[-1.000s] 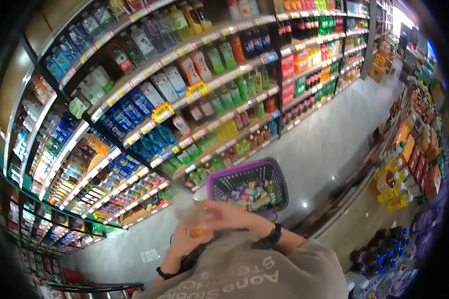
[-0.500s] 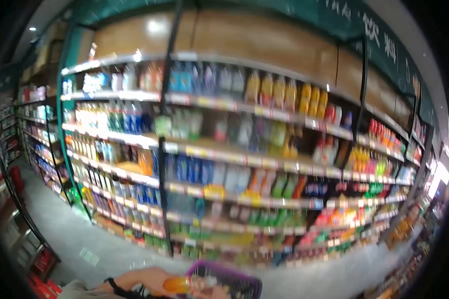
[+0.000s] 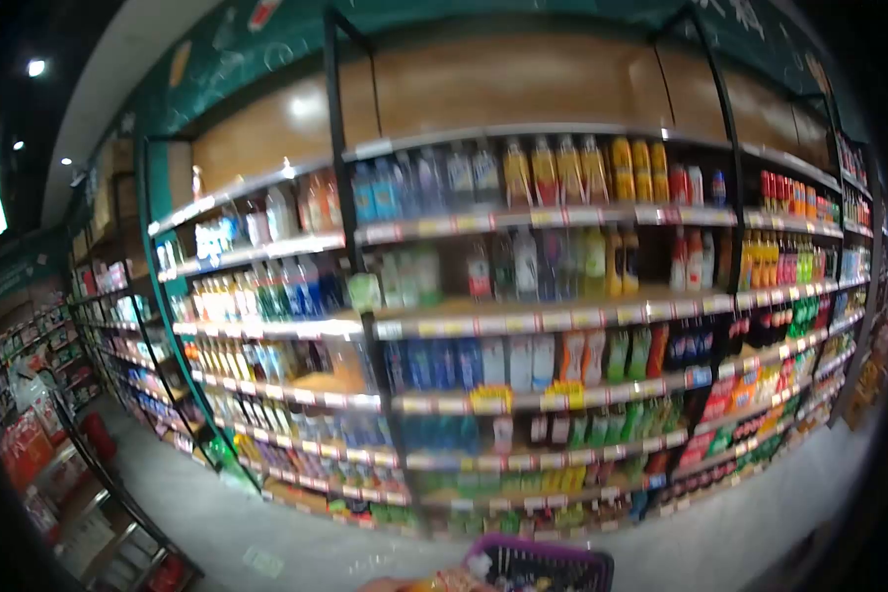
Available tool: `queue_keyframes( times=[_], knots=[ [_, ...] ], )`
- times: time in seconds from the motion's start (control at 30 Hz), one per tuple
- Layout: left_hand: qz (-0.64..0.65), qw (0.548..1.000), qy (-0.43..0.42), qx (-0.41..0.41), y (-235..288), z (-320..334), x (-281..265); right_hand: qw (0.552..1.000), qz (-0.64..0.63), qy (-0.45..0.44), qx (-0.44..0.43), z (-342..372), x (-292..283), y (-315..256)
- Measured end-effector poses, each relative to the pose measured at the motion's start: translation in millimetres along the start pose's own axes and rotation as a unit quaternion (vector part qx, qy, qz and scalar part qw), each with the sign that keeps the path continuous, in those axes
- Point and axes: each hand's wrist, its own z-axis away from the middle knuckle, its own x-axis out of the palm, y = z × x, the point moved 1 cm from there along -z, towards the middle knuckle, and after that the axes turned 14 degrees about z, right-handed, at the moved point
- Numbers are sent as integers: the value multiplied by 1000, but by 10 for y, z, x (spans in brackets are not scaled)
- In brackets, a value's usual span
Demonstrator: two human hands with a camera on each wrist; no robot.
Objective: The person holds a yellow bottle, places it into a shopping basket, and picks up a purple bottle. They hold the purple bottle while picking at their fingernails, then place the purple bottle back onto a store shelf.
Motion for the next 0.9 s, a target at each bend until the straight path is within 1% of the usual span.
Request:
queue_keyframes(
  times=[0.03, 0.07, 0.1, 0.13, 0.17, 0.2, 0.23, 0.27, 0.3, 0.33, 0.37, 0.4, 0.43, 0.47, 0.5, 0.53, 0.57, 0.63, 0.73, 0.83, 0.87, 0.9],
  knots=[
    [-49, 998, 19, -20, -25, 3, -21, 1000, -13, -3, 5, 13, 28, 122],
    [-35, 990, 81, 110, -168, -2, 50, 1000, -26, -3, 10, 59, 47, 221],
    [3, 996, 33, -87, -470, -29, -19, 999, -38, -8, 16, 100, 74, 346],
    [21, 996, 32, -87, -442, -93, -50, 998, -50, -11, 20, 147, 103, 472],
    [106, 992, 43, -57, -416, -127, -17, 998, -62, -15, 6, 163, 103, 512],
    [114, 992, 44, -44, -601, -181, -49, 997, -54, -27, -53, 182, 66, 253],
    [278, 960, 42, -15, -604, -285, -4, 993, -76, -38, -86, 176, 28, 203],
    [308, 951, 18, 10, -575, -350, -14, 990, -79, -45, -111, 222, -36, -123],
    [325, 944, -12, 60, -501, -437, 34, 994, -54, -38, -90, 266, -74, -110],
    [319, 945, -30, 62, -180, -458, 120, 997, -18, -21, -66, 296, -94, 30],
    [313, 941, -64, 112, 34, -530, 179, 992, -83, -11, -92, 362, -93, 48],
    [218, 965, -87, 119, -16, -543, 174, 987, -142, -14, -77, 390, -102, 94],
    [253, 960, -104, 67, 30, -549, 229, 980, -192, -14, -44, 436, -148, 0],
    [278, 955, -93, 50, 28, -543, 287, 989, -142, 11, -47, 467, -174, 9],
    [266, 958, -96, 37, 116, -538, 315, 992, -119, 16, -35, 522, -210, -59],
    [247, 964, -91, 28, 70, -487, 326, 994, -94, 25, -50, 553, -216, -16],
    [266, 959, -96, 16, 42, -462, 328, 993, -99, 44, -43, 571, -199, -61],
    [311, 942, -125, 12, 19, -493, 453, 974, -210, 77, -48, 649, -159, -97],
    [301, 943, -143, -12, -2, -471, 520, 986, -150, 75, -10, 697, -208, 87],
    [308, 939, -141, -51, 11, -413, 531, 981, -182, 73, -12, 694, -148, 136],
    [306, 940, -138, -64, -42, -402, 531, 979, -184, 89, -14, 657, -114, 95],
    [300, 941, -137, -78, -89, -396, 512, 987, -139, 85, -7, 620, -95, 76]
  ],
)
